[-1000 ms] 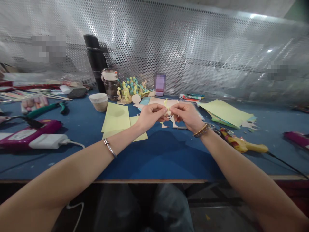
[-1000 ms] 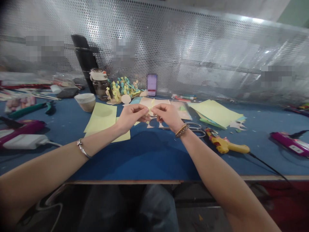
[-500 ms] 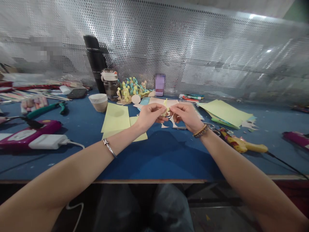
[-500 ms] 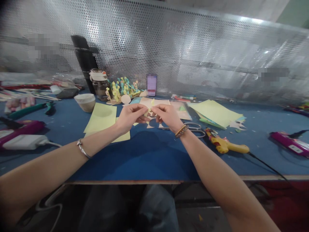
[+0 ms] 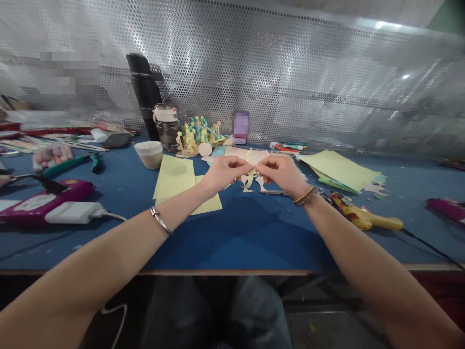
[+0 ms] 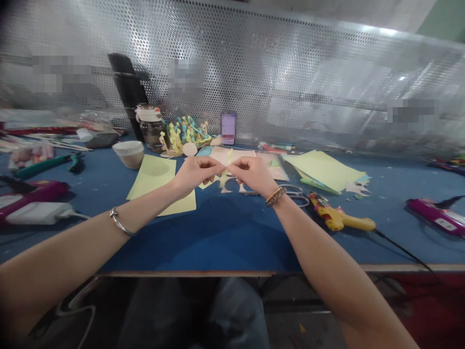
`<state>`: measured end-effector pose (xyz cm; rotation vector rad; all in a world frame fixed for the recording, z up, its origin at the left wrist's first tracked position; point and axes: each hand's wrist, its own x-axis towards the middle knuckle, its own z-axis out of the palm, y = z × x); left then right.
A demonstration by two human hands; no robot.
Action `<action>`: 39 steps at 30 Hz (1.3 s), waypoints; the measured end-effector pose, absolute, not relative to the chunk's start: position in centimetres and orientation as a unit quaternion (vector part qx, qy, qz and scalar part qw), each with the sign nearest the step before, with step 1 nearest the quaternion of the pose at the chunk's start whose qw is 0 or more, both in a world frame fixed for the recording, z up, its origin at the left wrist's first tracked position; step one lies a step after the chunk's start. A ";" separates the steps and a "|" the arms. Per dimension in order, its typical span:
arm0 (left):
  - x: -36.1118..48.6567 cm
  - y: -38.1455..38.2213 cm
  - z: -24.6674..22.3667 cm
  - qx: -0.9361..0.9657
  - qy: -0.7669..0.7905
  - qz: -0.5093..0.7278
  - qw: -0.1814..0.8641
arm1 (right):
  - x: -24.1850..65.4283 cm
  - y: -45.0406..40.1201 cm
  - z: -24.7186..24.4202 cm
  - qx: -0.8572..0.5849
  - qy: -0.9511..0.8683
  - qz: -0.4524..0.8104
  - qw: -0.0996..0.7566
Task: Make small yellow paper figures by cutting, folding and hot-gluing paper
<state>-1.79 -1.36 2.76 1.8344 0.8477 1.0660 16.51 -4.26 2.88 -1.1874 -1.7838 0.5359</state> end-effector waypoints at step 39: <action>-1.4 -0.8 2.2 0.614 0.307 0.471 0.554 | 16.5 -3.8 2.5 -0.423 -0.705 0.261 0.506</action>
